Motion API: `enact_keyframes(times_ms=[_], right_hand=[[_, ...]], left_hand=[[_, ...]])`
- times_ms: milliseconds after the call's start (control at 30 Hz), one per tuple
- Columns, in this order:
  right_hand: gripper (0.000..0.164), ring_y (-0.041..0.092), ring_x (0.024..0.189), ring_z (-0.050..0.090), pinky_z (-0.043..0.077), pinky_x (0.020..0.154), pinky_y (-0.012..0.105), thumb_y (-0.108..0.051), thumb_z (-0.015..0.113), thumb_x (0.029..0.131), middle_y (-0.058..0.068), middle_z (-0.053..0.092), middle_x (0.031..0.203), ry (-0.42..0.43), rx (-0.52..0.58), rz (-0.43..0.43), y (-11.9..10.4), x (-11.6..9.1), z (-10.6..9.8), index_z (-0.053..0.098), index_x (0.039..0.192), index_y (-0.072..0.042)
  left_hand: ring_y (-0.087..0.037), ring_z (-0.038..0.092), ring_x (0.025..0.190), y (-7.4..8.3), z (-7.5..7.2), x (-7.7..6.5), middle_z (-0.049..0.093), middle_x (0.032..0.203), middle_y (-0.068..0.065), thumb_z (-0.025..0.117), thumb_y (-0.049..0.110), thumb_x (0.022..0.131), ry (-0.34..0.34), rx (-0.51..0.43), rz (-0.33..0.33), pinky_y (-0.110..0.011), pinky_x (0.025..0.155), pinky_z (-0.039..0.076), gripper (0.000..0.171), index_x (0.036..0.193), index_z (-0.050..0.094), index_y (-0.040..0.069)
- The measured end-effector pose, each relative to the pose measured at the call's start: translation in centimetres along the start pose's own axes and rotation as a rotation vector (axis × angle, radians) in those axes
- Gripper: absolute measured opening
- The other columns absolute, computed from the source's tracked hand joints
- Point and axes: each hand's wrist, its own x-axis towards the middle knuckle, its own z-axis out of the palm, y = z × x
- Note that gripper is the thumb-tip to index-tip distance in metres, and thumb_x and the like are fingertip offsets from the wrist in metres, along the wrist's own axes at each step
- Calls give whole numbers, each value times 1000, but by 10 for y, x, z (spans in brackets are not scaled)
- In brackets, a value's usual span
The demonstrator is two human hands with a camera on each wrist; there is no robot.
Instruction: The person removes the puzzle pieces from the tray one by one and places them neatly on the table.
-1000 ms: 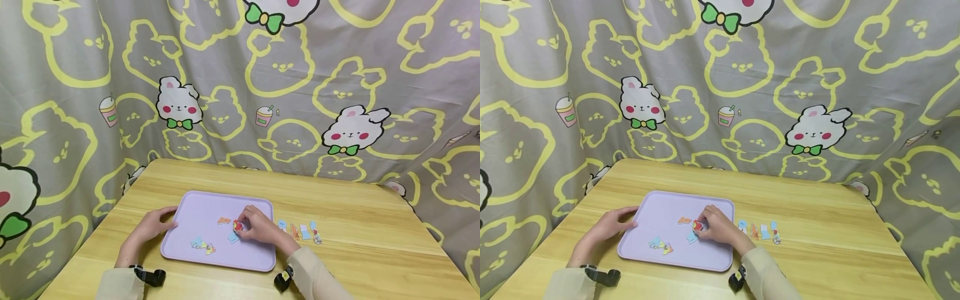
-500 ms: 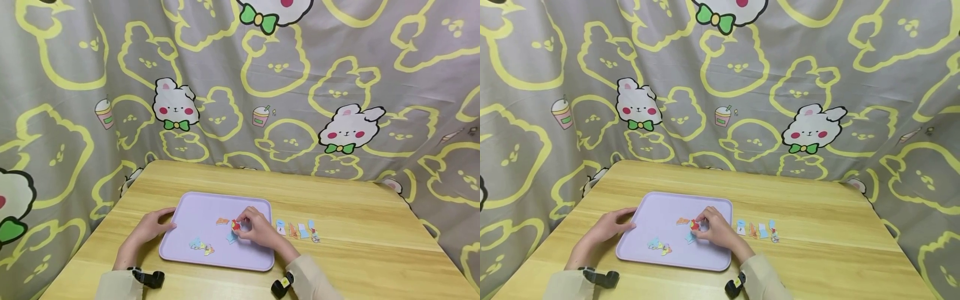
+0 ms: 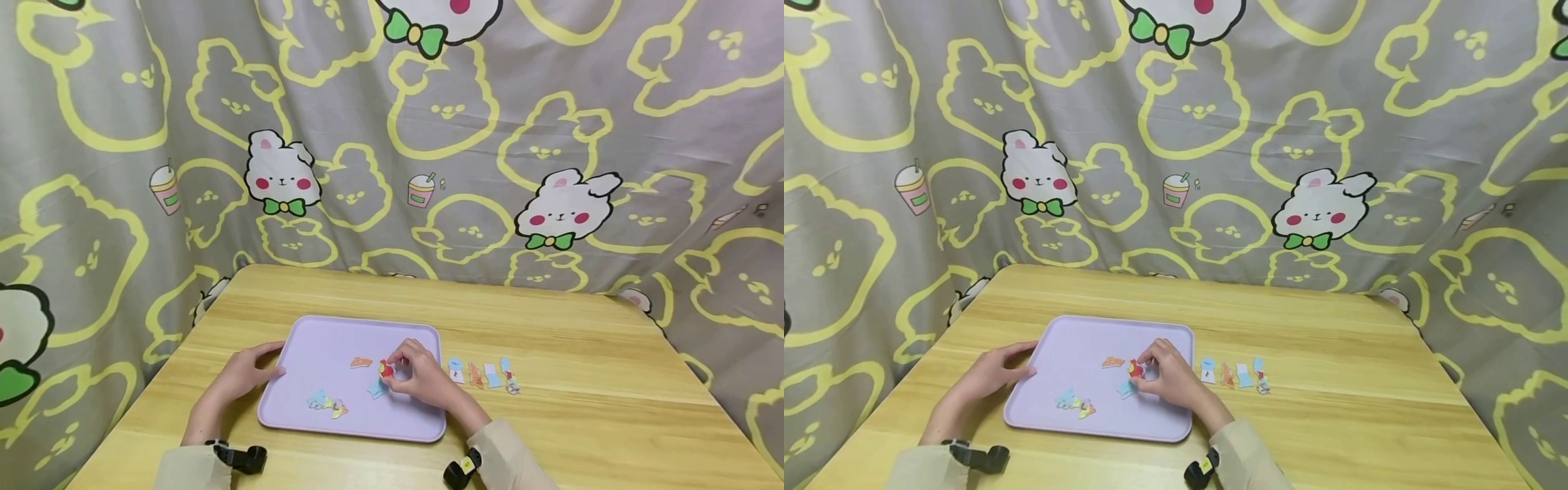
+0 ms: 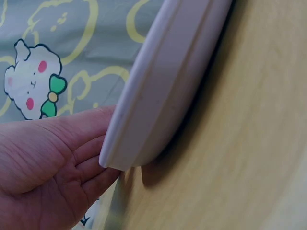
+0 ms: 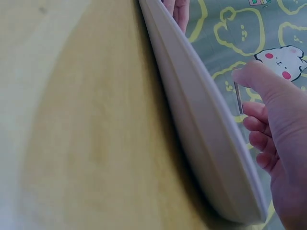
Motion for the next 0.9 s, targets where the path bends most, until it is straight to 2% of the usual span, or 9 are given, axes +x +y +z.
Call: enact_keyframes(times_ms=[267, 900], right_hand=[[24, 14, 82, 52, 48, 72, 20, -18, 80, 78, 3, 59, 88, 11, -10, -24, 1, -8, -5, 63, 94, -11], [24, 9, 82, 50, 47, 72, 18, -20, 80, 78, -1, 57, 89, 15, -46, 42, 4, -33, -23, 63, 93, -15]], left_hand=[[-53, 37, 136, -1, 0, 1, 47, 144, -30, 71, 26, 90, -4, 10, 3, -65, 110, 34, 57, 140, 53, 4], [-53, 35, 137, -1, 0, 1, 45, 146, -30, 69, 27, 91, -23, 9, -16, -66, 111, 33, 59, 142, 51, 5]])
